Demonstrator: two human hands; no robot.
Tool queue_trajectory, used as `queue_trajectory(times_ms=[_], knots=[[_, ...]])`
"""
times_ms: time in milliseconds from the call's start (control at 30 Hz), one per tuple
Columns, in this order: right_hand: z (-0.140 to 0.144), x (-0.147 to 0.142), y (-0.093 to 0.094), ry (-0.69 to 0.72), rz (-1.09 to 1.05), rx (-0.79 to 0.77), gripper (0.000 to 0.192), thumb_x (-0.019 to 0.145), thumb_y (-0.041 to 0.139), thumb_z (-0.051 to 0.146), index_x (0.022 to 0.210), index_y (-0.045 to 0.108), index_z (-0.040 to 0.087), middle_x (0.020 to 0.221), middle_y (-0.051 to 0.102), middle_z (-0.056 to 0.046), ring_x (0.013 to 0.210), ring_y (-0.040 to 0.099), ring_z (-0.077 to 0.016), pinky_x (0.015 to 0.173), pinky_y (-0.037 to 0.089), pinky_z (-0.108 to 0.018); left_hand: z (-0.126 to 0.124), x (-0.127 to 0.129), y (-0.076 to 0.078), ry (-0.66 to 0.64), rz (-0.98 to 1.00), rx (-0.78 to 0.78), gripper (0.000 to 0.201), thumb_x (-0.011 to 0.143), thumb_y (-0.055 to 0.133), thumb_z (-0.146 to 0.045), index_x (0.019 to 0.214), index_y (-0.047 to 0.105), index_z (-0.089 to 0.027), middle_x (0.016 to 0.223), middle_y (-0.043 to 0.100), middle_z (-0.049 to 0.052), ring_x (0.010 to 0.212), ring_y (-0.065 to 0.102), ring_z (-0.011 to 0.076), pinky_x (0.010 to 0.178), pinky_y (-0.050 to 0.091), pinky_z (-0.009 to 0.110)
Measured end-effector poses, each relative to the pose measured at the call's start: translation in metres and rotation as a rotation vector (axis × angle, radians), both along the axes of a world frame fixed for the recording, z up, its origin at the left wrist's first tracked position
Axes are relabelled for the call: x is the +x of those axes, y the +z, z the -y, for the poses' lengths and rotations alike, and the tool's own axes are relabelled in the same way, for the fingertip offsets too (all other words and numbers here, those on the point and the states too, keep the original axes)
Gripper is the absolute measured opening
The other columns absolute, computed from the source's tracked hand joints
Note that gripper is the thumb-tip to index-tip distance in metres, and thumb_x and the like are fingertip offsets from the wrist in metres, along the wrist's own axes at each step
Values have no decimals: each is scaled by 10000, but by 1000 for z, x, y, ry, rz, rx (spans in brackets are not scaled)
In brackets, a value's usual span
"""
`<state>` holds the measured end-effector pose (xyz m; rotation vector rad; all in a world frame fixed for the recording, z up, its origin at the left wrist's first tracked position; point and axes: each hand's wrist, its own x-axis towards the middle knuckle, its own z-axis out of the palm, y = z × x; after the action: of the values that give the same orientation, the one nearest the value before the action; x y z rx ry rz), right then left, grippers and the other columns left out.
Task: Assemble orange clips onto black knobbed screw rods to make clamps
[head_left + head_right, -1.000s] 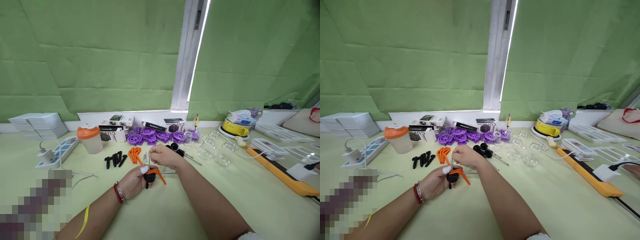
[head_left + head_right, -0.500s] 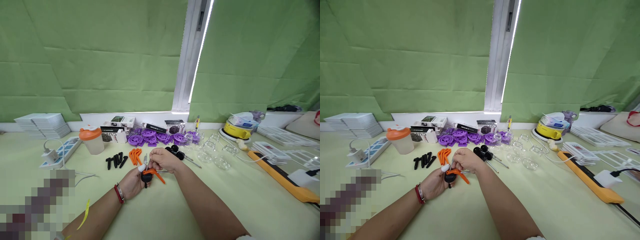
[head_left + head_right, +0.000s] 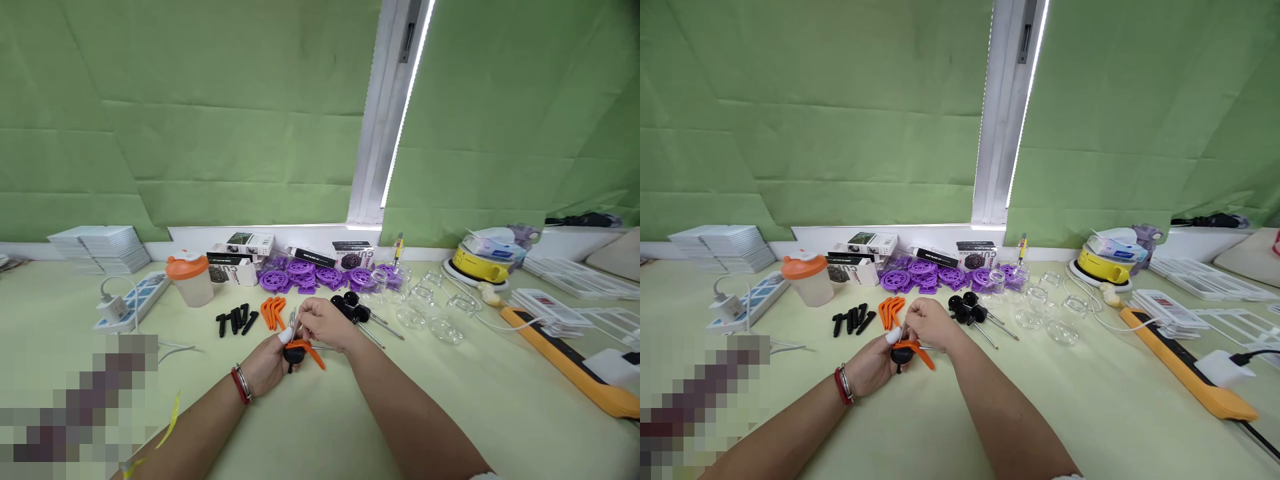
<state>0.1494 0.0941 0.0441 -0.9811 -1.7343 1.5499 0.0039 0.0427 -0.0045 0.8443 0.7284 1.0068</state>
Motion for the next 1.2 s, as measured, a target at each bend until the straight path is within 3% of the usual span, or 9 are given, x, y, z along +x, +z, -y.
queue_trajectory(times_ms=[133, 300, 433, 767, 833, 933, 1033, 1200], knots=[[-1, -1, -9, -16, 84, 56, 54, 688, 502, 141, 716, 521, 183, 513, 535, 41, 465, 490, -88, 446, 332, -179, 0, 1, -4, 24, -12, -26, 327, 820, 581, -462, 834, 606, -136, 690, 546, 20, 575, 466, 109, 518, 341, 256], [3, -4, -16, 2, 275, 312, 49, 680, 554, 159, 691, 594, 184, 588, 515, 35, 511, 435, -88, 466, 311, -197, -2, 1, -7, 42, 15, -74, 395, 788, 588, -535, 830, 592, -142, 649, 545, 2, 553, 463, 105, 521, 364, 251], [6, -2, -14, 75, 309, 455, 89, 716, 560, 171, 648, 617, 182, 705, 576, 4, 614, 507, -107, 560, 375, -210, -1, 1, -6, -2, 3, -70, 511, 777, 497, -650, 793, 579, -146, 598, 523, -4, 524, 463, 106, 515, 362, 251], [-9, 3, -19, 252, 273, 306, 98, 730, 593, 169, 679, 677, 165, 730, 629, -2, 704, 562, -129, 661, 427, -218, 0, -2, -6, -13, 2, -80, 390, 771, 611, -524, 827, 581, -139, 618, 544, 10, 505, 487, 114, 493, 385, 258], [-11, 5, -19, 231, 250, 258, 114, 754, 582, 202, 719, 682, 162, 726, 631, -5, 692, 558, -129, 653, 428, -222, -1, -3, -4, 8, 14, -92, 351, 786, 612, -484, 839, 581, -138, 620, 545, 8, 499, 488, 113, 490, 387, 255], [-14, 3, -10, 86, 267, 257, 165, 797, 540, 245, 787, 680, 159, 748, 642, -19, 677, 556, -132, 637, 426, -236, -4, -6, -2, 12, 12, -132, 277, 819, 583, -397, 852, 589, -122, 619, 545, 14, 495, 494, 115, 491, 386, 253], [-19, -14, 5, -7, 324, 415, 192, 820, 508, 246, 832, 682, 166, 816, 663, -38, 728, 571, -146, 667, 427, -253, -7, -8, -3, 13, 18, -183, 214, 831, 538, -321, 840, 591, -113, 608, 543, 18, 492, 498, 118, 494, 385, 255], [-30, -81, 15, 232, 504, 596, 141, 729, 571, 138, 774, 692, 193, 899, 689, -44, 886, 598, -192, 787, 422, -283, -10, -6, -9, 42, 9, -205, 120, 800, 532, -231, 761, 573, -125, 620, 571, 30, 485, 507, 119, 500, 396, 264]])
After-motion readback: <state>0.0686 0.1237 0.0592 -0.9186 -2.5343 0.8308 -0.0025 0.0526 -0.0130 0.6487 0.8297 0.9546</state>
